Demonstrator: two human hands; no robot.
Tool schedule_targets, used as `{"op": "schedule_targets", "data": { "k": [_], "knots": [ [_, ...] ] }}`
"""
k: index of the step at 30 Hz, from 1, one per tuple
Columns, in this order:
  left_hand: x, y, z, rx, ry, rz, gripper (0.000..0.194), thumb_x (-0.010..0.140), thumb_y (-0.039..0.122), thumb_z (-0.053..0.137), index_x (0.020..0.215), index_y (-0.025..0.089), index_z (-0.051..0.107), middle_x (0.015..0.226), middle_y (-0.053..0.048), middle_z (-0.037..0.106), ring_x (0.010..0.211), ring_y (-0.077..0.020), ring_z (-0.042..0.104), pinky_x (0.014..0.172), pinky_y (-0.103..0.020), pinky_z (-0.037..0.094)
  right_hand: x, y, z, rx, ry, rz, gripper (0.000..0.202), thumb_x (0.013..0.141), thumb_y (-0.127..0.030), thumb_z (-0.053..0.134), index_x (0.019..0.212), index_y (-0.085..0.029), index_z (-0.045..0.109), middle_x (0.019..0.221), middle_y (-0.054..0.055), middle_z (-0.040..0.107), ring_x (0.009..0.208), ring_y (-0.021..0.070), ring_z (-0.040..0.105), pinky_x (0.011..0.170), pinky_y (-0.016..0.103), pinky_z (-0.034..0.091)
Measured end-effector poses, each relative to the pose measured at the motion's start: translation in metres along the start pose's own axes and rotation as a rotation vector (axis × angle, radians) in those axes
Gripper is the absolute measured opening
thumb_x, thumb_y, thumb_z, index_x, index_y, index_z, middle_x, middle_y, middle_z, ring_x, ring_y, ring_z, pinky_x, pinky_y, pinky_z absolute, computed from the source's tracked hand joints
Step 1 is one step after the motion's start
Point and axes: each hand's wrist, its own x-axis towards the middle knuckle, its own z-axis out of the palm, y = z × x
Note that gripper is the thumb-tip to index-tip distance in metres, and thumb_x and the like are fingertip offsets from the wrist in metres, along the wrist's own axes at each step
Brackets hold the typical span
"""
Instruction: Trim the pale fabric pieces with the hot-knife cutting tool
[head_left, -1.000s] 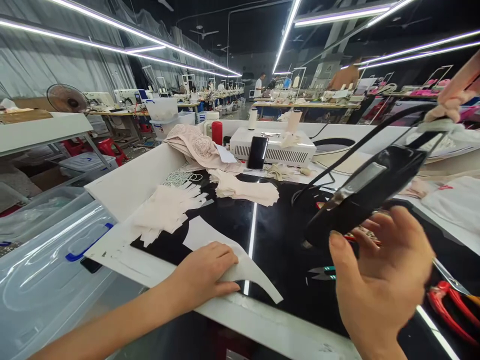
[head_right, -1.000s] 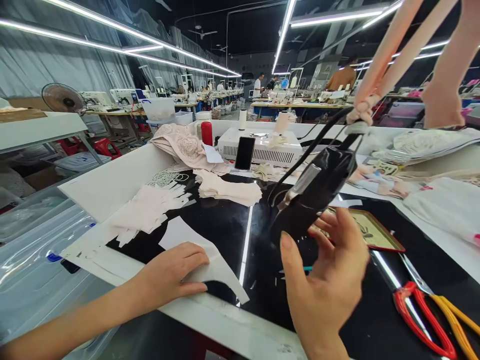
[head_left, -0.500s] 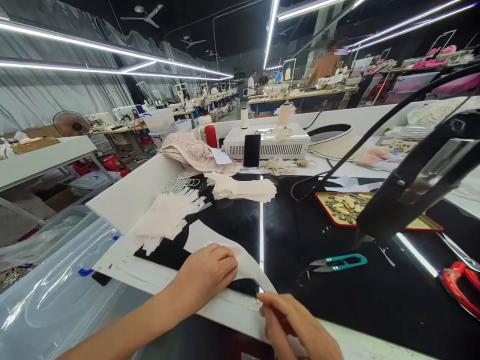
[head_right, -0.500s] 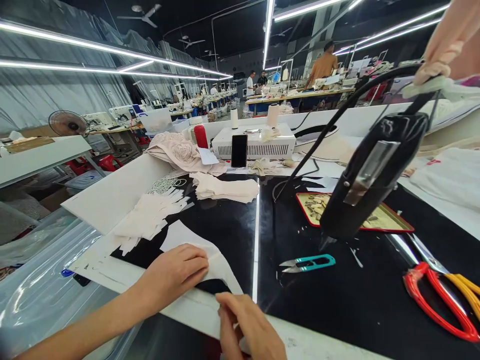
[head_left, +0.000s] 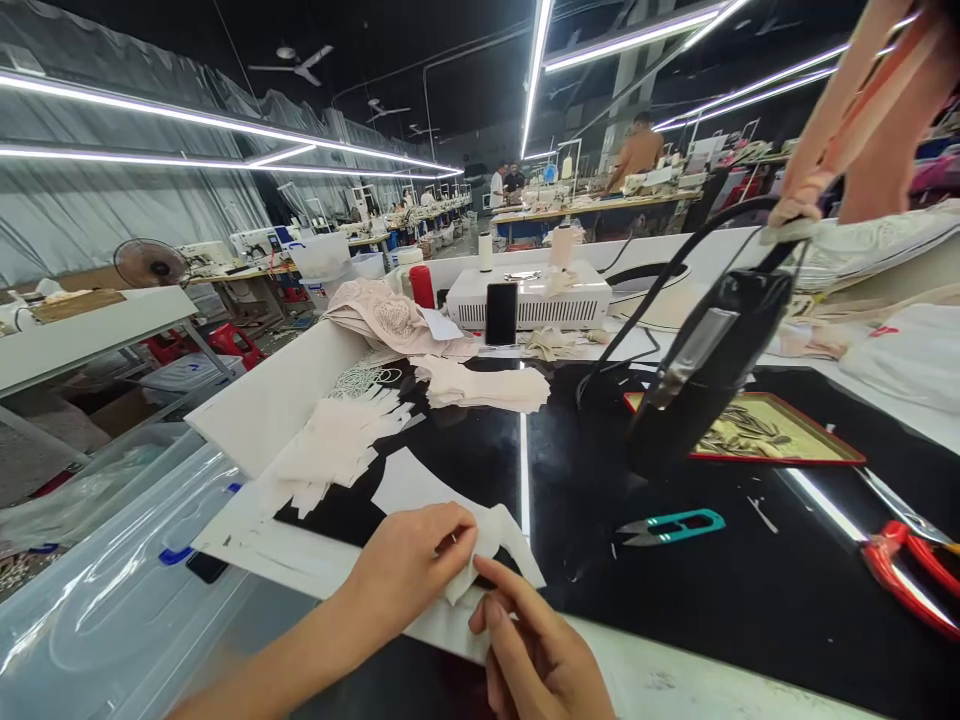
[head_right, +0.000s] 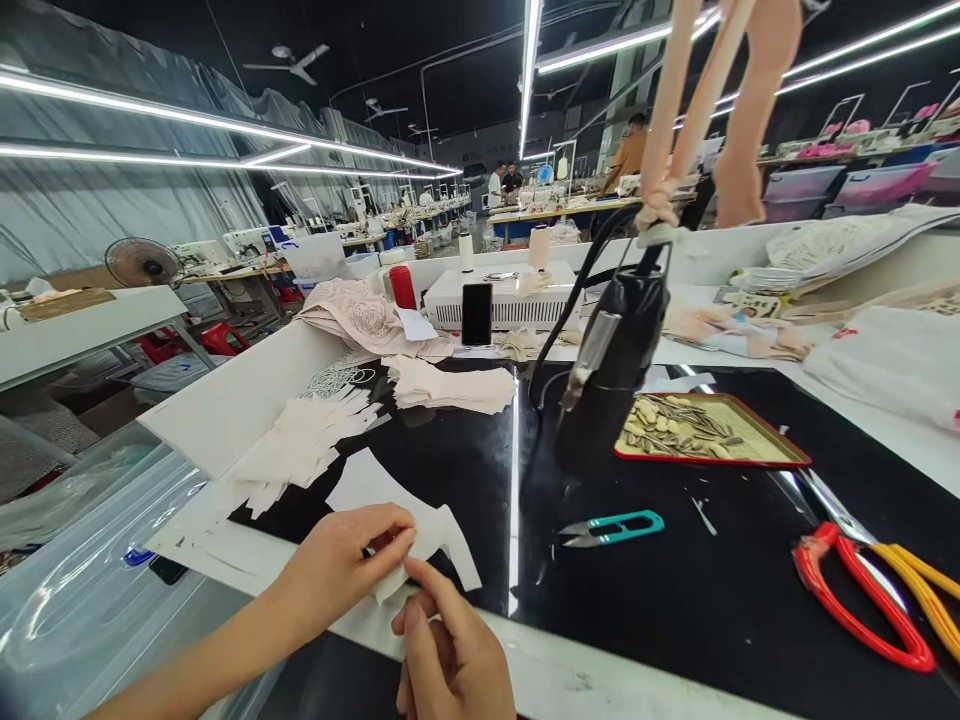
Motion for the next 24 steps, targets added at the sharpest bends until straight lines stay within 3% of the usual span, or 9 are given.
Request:
{"op": "schedule_targets", "data": {
  "k": [3, 6, 8, 11, 13, 17, 24],
  "knots": [
    [-0.001, 0.001, 0.002, -0.037, 0.0, -0.006, 0.019, 0.098, 0.026, 0.048, 0.085, 0.023, 0.062, 0.08, 0.004, 0.069, 0.071, -0.0145, 0.063, 0.067, -0.025, 0.04, 0.008, -0.006, -0.005, -0.126, 0.013, -0.072, 0.055, 0.091, -0.067, 0.06, 0.118, -0.023, 0.079, 0.074, 0.003, 0.07, 0.039, 0.0101, 0.053, 0.036, 0.022, 0.044],
    [-0.002, 0.002, 0.006, -0.084, 0.009, -0.004, 0.02, 0.099, 0.027, 0.047, 0.087, 0.023, 0.062, 0.081, 0.003, 0.07, 0.072, -0.0148, 0.063, 0.068, -0.026, 0.041, 0.014, -0.007, -0.012, -0.312, 0.05, -0.263, 0.049, 0.092, -0.062, 0.06, 0.111, -0.023, 0.083, 0.088, 0.01, 0.079, 0.068, 0.0215, 0.074, 0.059, 0.027, 0.059],
    [-0.004, 0.004, 0.008, -0.128, 0.01, -0.013, 0.021, 0.1, 0.028, 0.047, 0.087, 0.023, 0.062, 0.079, 0.004, 0.068, 0.07, -0.0145, 0.061, 0.068, -0.025, 0.04, 0.016, -0.008, -0.016, -0.414, 0.053, -0.32, 0.049, 0.093, -0.062, 0.058, 0.111, -0.023, 0.081, 0.096, 0.011, 0.081, 0.079, 0.0248, 0.076, 0.066, 0.029, 0.061],
    [-0.007, 0.007, 0.012, -0.214, 0.016, -0.041, 0.022, 0.101, 0.03, 0.047, 0.086, 0.023, 0.06, 0.074, 0.004, 0.064, 0.066, -0.0136, 0.056, 0.065, -0.025, 0.039, 0.016, -0.014, -0.017, -0.463, 0.042, -0.238, 0.047, 0.094, -0.064, 0.055, 0.106, -0.023, 0.073, 0.089, 0.006, 0.079, 0.051, 0.0168, 0.066, 0.054, 0.028, 0.055],
    [-0.01, 0.008, 0.015, -0.295, 0.017, -0.066, 0.022, 0.101, 0.032, 0.049, 0.085, 0.022, 0.06, 0.072, 0.005, 0.061, 0.065, -0.0131, 0.054, 0.064, -0.024, 0.038, 0.014, -0.021, -0.015, -0.444, 0.069, -0.191, 0.043, 0.091, -0.065, 0.059, 0.099, -0.023, 0.067, 0.082, 0.003, 0.076, 0.043, 0.0139, 0.059, 0.049, 0.027, 0.052],
    [-0.015, 0.009, 0.021, -0.502, -0.025, -0.115, 0.028, 0.103, 0.037, 0.05, 0.085, 0.021, 0.063, 0.067, 0.004, 0.061, 0.062, -0.0127, 0.054, 0.061, -0.023, 0.039, 0.013, -0.031, -0.012, -0.356, 0.09, -0.068, 0.043, 0.086, -0.064, 0.067, 0.102, -0.025, 0.061, 0.058, -0.007, 0.059, 0.04, 0.0138, 0.051, 0.038, 0.024, 0.041],
    [-0.02, 0.005, 0.03, -0.732, -0.042, -0.146, 0.031, 0.103, 0.04, 0.05, 0.086, 0.019, 0.065, 0.067, 0.003, 0.064, 0.063, -0.013, 0.06, 0.061, -0.022, 0.044, 0.016, -0.035, -0.015, -0.215, 0.07, 0.011, 0.041, 0.081, -0.061, 0.074, 0.095, -0.025, 0.061, 0.061, -0.007, 0.056, 0.045, 0.0121, 0.049, 0.04, 0.021, 0.04]
  ]
}}
